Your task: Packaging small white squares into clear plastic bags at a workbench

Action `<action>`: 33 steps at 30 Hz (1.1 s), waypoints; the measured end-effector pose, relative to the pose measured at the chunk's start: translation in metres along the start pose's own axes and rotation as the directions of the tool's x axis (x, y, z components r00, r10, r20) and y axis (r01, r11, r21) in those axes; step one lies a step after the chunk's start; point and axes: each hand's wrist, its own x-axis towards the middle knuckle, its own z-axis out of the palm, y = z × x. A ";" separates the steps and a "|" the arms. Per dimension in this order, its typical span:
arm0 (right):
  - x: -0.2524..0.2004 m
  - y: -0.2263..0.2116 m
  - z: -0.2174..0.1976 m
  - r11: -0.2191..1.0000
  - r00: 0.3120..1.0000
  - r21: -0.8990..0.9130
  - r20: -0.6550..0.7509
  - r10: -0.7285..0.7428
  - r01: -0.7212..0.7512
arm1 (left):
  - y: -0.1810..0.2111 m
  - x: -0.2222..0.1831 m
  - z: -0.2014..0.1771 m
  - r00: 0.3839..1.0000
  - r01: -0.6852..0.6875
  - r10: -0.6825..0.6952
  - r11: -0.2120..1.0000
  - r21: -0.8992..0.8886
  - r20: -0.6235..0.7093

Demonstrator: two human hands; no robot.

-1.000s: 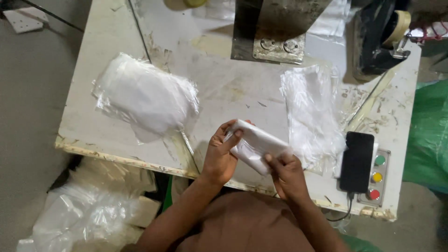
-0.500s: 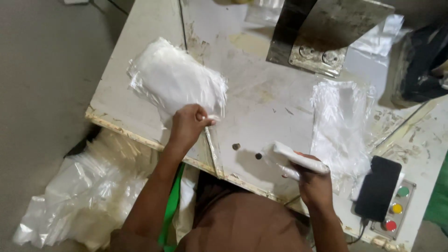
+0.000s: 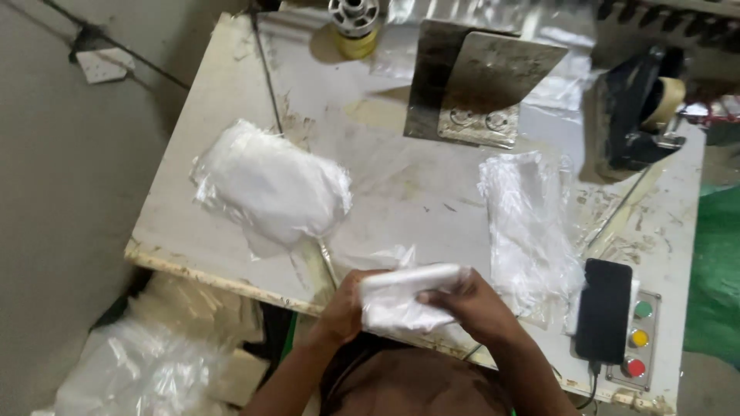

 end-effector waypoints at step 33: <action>0.045 0.069 -0.082 0.975 0.975 0.100 -0.127 -0.184 0.197 | 0.008 0.034 0.061 0.783 -0.284 0.490 -0.267 0.921 0.383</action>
